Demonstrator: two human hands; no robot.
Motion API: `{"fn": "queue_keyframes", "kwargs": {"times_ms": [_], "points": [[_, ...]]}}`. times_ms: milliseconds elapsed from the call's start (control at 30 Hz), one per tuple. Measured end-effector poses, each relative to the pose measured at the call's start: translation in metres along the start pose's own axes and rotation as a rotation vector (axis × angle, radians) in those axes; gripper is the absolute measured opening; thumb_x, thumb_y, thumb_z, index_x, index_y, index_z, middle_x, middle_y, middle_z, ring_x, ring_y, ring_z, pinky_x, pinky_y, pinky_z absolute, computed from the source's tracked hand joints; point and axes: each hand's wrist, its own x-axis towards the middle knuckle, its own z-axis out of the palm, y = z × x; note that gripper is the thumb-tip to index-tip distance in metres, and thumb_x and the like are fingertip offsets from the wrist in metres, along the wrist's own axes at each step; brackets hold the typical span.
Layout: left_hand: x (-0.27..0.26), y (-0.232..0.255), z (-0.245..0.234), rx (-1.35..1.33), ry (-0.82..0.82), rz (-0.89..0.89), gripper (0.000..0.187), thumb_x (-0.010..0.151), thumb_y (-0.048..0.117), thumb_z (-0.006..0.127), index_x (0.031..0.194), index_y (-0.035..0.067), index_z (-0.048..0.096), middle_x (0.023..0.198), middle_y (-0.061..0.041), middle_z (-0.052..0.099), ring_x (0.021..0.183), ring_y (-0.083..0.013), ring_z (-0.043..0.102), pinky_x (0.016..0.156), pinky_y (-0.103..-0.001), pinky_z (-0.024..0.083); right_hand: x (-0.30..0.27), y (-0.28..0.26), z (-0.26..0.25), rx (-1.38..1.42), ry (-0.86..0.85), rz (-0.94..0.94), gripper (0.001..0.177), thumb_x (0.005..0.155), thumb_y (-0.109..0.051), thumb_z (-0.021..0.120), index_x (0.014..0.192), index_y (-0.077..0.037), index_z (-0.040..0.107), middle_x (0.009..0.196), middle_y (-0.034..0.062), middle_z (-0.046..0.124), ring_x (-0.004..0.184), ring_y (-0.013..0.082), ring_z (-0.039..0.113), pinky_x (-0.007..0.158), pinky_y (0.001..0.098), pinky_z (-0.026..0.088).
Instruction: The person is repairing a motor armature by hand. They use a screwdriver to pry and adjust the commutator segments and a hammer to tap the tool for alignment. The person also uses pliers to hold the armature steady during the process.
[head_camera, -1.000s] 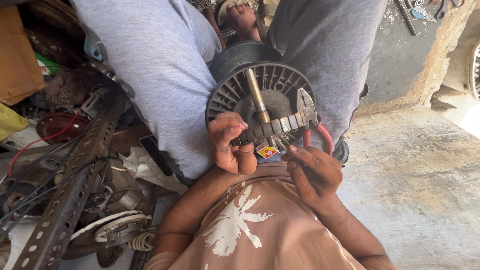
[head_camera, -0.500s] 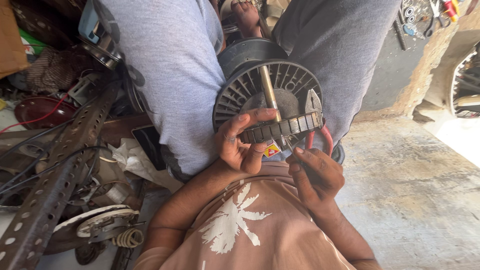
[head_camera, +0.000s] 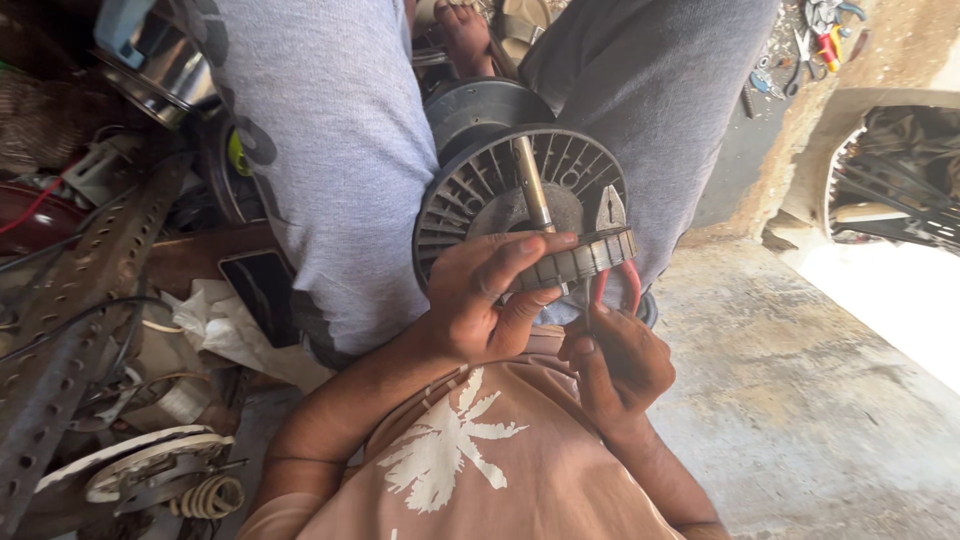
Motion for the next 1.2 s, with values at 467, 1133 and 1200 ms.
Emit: {"fn": "queue_keyframes", "kwargs": {"times_ms": [467, 1133, 1200], "points": [[0.023, 0.014, -0.009, 0.146, -0.207, -0.018, 0.054, 0.104, 0.008, 0.074, 0.148, -0.001, 0.042, 0.128, -0.019, 0.069, 0.114, -0.0307, 0.074, 0.095, -0.038, 0.064, -0.007, 0.000, -0.013, 0.084, 0.018, -0.033, 0.035, 0.099, -0.001, 0.060, 0.134, -0.003, 0.060, 0.082, 0.0095, 0.068, 0.065, 0.0102, 0.064, 0.060, 0.0243, 0.051], [0.028, 0.012, -0.011, 0.074, -0.164, -0.007, 0.020, 0.105, 0.007, 0.063, 0.119, -0.003, 0.052, 0.120, -0.025, 0.069, 0.109, -0.0369, 0.076, 0.092, -0.042, 0.065, -0.001, -0.014, 0.001, 0.132, -0.044, 0.039, 0.037, 0.100, 0.003, 0.059, 0.136, -0.001, 0.061, 0.083, 0.0065, 0.063, 0.071, 0.0106, 0.058, 0.066, 0.0245, 0.046], [0.027, 0.012, -0.011, 0.074, -0.156, 0.000, 0.021, 0.106, 0.007, 0.064, 0.118, -0.003, 0.051, 0.120, -0.025, 0.069, 0.108, -0.0368, 0.076, 0.091, -0.042, 0.065, -0.001, -0.017, 0.002, 0.126, -0.041, 0.051, 0.036, 0.100, 0.005, 0.059, 0.135, 0.001, 0.060, 0.084, 0.0067, 0.063, 0.071, 0.0105, 0.058, 0.066, 0.0242, 0.046]]}}
